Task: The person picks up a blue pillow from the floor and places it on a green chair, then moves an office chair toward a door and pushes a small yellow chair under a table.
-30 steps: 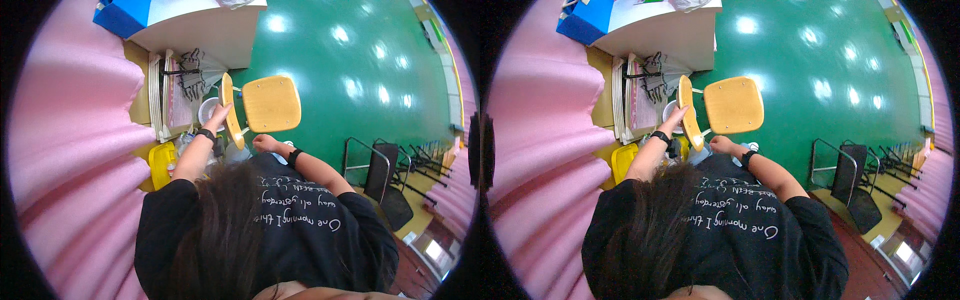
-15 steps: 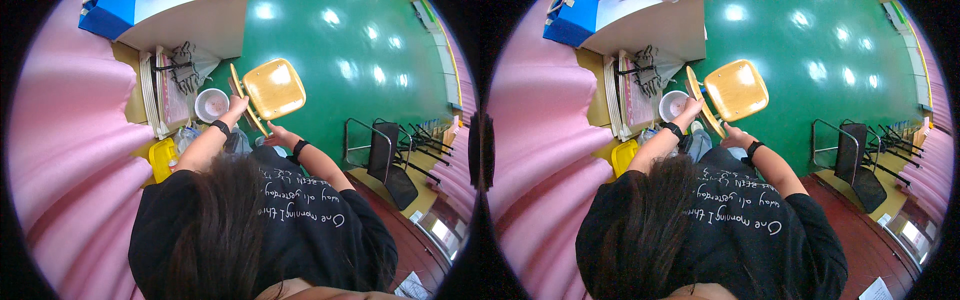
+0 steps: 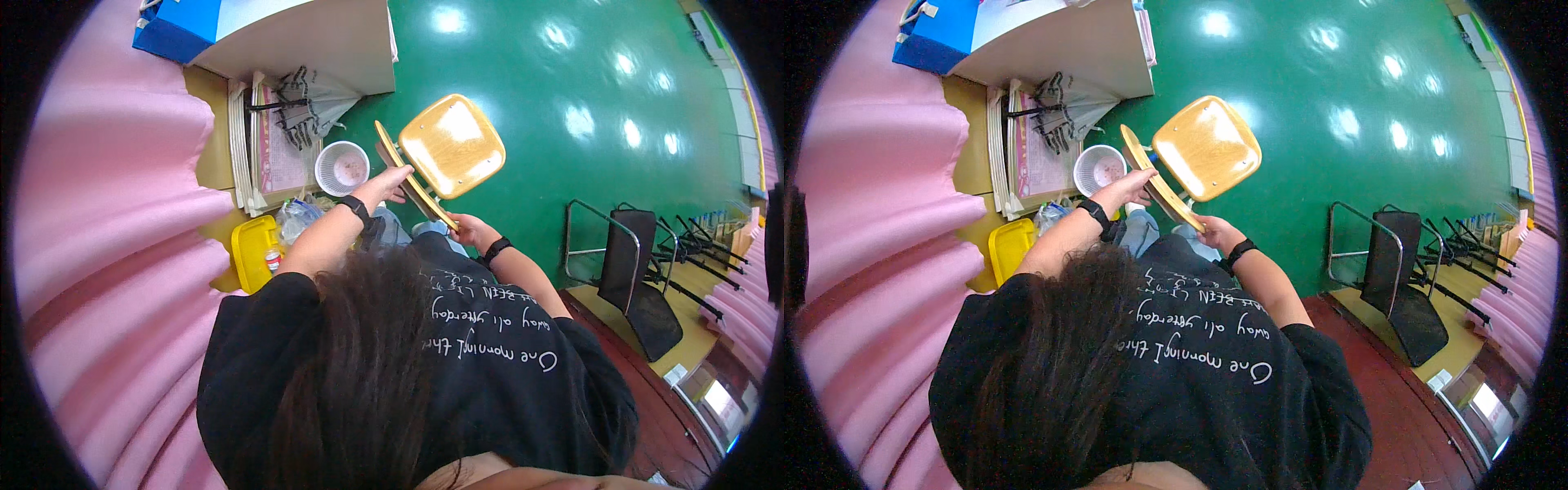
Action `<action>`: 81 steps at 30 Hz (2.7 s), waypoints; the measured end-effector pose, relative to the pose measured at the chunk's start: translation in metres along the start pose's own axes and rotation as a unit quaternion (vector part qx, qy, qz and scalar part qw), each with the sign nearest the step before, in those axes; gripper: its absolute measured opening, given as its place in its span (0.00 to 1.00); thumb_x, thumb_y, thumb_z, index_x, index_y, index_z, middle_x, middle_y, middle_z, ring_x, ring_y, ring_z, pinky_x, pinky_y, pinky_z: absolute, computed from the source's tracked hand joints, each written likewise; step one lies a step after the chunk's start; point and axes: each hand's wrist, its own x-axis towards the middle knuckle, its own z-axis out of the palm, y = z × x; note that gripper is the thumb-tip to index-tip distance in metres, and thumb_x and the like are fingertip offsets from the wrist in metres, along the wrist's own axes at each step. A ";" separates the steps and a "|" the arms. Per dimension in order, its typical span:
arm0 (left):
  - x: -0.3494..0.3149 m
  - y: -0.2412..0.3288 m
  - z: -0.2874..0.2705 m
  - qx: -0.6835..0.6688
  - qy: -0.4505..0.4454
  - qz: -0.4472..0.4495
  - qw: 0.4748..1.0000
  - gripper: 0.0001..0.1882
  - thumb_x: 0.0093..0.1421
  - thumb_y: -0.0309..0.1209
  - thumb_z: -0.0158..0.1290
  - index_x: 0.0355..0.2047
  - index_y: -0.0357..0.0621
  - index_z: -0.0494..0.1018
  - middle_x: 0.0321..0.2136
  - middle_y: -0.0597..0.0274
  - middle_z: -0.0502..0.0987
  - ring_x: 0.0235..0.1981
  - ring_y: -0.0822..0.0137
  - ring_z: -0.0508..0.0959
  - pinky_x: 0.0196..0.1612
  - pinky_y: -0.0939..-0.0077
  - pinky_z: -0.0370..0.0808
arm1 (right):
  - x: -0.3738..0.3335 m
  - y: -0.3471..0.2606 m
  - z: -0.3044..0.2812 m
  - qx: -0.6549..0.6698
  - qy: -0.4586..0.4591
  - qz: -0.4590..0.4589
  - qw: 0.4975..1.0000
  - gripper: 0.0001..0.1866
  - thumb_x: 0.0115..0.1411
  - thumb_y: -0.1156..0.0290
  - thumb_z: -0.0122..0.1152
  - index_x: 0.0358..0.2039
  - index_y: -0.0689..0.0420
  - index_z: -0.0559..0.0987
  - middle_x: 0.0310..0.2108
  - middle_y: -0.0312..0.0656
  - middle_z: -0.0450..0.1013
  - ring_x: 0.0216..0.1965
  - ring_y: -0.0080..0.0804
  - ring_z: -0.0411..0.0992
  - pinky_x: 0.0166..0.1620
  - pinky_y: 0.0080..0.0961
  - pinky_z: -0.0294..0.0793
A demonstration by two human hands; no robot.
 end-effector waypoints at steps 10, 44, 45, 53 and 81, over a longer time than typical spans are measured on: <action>0.005 0.001 0.009 -0.204 -0.052 -0.110 0.971 0.33 0.49 0.53 0.42 0.46 0.38 0.56 0.45 0.40 0.60 0.45 0.49 0.65 0.48 0.57 0.61 | -0.036 -0.035 -0.083 -0.114 0.170 -0.010 0.979 0.08 0.52 0.64 0.51 0.22 0.53 0.69 0.15 0.32 0.62 0.13 0.19 0.58 0.12 0.13 0.59; 0.092 0.154 0.056 -0.273 -0.134 -0.177 0.936 0.21 0.48 0.31 0.44 0.43 0.38 0.57 0.40 0.44 0.59 0.37 0.45 0.64 0.30 0.61 0.68 | -0.134 -0.261 -0.145 -0.022 0.179 -0.065 0.982 0.12 0.48 0.70 0.48 0.12 0.53 0.59 0.05 0.29 0.50 0.03 0.18 0.50 0.05 0.11 0.49; 0.100 0.167 0.061 -0.275 -0.149 -0.191 0.930 0.21 0.48 0.32 0.44 0.43 0.38 0.57 0.41 0.45 0.59 0.38 0.44 0.64 0.30 0.61 0.68 | -0.137 -0.278 -0.151 -0.021 0.188 -0.080 0.979 0.12 0.48 0.70 0.48 0.12 0.52 0.58 0.05 0.29 0.50 0.04 0.18 0.51 0.05 0.11 0.49; 0.135 0.277 0.102 -0.267 -0.161 -0.242 0.919 0.23 0.49 0.34 0.38 0.46 0.36 0.56 0.42 0.41 0.60 0.37 0.45 0.65 0.28 0.62 0.69 | -0.181 -0.369 -0.157 0.000 0.224 -0.130 0.966 0.08 0.46 0.73 0.43 0.13 0.53 0.59 0.07 0.30 0.53 0.04 0.17 0.52 0.07 0.11 0.56; 0.322 0.662 0.567 0.035 -0.189 -0.232 0.953 0.20 0.51 0.33 0.37 0.43 0.37 0.59 0.42 0.44 0.61 0.40 0.42 0.64 0.32 0.60 0.70 | -0.311 -0.607 -0.547 0.252 0.273 -0.261 0.891 0.07 0.44 0.68 0.42 0.14 0.53 0.60 0.04 0.31 0.48 0.03 0.19 0.49 0.05 0.18 0.46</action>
